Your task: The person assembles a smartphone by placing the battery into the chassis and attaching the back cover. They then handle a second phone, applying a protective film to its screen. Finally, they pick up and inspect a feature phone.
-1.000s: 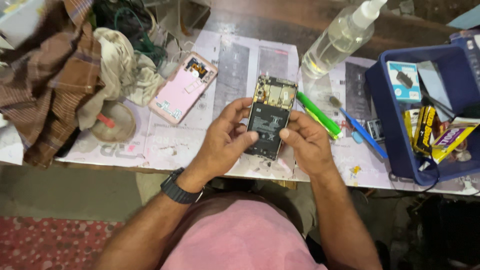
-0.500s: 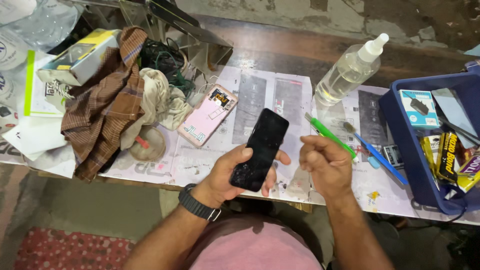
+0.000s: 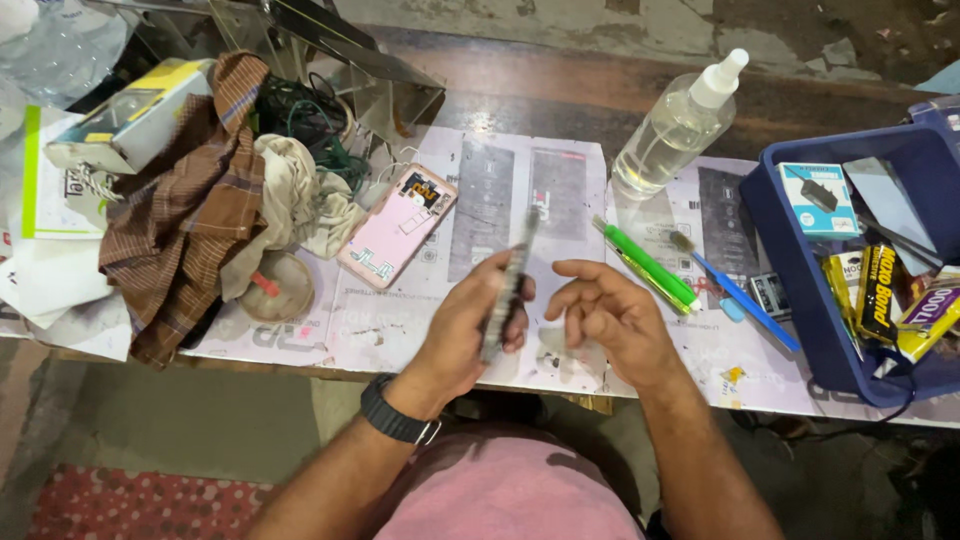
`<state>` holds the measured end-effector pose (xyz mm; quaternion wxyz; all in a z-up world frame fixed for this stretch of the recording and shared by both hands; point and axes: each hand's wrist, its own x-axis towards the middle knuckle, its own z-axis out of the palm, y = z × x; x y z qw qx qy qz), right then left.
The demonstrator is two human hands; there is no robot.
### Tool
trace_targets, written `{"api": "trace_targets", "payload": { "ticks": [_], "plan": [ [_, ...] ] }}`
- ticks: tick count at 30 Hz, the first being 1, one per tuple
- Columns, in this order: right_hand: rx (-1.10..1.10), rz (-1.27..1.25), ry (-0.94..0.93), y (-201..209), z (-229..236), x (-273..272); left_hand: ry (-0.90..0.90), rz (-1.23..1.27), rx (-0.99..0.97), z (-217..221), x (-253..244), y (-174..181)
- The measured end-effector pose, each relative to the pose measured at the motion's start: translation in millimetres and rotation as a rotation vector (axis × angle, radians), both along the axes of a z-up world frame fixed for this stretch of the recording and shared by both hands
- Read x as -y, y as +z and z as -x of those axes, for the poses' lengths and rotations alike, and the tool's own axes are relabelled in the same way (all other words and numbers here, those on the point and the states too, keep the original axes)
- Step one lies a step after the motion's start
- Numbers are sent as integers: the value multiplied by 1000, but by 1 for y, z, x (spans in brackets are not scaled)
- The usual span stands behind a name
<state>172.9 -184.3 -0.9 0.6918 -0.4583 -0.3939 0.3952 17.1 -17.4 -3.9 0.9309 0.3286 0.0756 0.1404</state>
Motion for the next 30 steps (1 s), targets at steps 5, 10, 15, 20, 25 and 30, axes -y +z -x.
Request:
{"api": "trace_targets", "payload": {
  "ticks": [5,10,15,20,25,30],
  "plan": [
    [-29,159,-176,-1,6,-5,331,-1103,-99,-8,13,13],
    [-174,99,-240,-3,2,-9,521,-1684,-335,-7,-30,37],
    [-163,138,-251,-10,0,-9,620,-1807,-570,6,-105,51],
    [-183,138,-272,-13,-2,-8,480,-1789,-593,10,-122,54],
    [-234,140,-265,-12,-1,-8,428,-1853,-518,12,-132,50],
    [-193,158,-265,-9,0,-10,370,-1966,-541,6,-139,45]
  ]
}}
